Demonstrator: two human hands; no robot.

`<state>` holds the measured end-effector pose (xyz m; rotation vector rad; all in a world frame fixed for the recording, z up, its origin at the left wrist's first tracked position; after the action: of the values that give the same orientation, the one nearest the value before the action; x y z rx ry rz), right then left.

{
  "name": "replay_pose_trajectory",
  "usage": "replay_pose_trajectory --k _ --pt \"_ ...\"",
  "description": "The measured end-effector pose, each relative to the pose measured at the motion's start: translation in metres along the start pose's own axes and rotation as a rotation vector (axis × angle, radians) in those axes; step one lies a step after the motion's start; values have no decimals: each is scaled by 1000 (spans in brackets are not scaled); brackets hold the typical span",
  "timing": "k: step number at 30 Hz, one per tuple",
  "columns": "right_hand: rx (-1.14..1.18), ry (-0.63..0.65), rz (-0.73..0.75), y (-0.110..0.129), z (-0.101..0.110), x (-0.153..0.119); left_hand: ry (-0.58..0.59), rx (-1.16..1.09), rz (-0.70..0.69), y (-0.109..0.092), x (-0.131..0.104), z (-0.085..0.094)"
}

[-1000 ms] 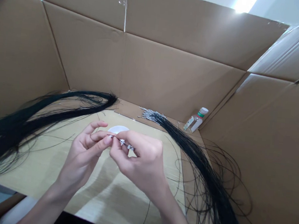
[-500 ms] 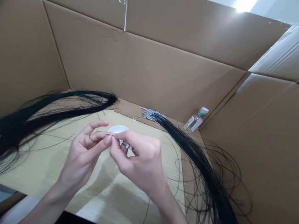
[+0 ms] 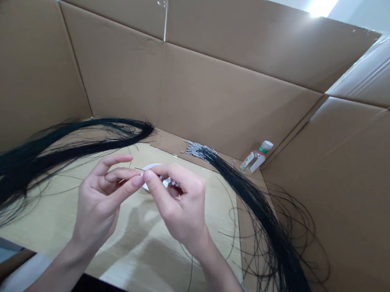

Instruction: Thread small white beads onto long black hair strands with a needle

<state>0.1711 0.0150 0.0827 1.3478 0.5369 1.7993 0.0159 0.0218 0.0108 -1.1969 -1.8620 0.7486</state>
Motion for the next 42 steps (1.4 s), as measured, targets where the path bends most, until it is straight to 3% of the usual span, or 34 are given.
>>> replay_pose_trajectory --k 6,13,42 --pt "-102 -94 80 6 4 -1 -61 -68 32 7 1 10" --pt "-363 -209 239 30 12 -6 13 -171 140 17 3 4" --pt "-430 -66 295 40 11 -5 97 19 55 4 0 -8"
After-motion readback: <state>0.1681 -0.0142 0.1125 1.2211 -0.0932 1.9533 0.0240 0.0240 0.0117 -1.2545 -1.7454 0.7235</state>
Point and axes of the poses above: each hand's wrist, its own x-axis towards the middle knuckle, its own z-axis out of the back of the hand, y = z × x, the point moved 10 cm from there along x, towards the middle knuckle, and after that the axes turned 7 degrees about -x, right-handed, at the moved point
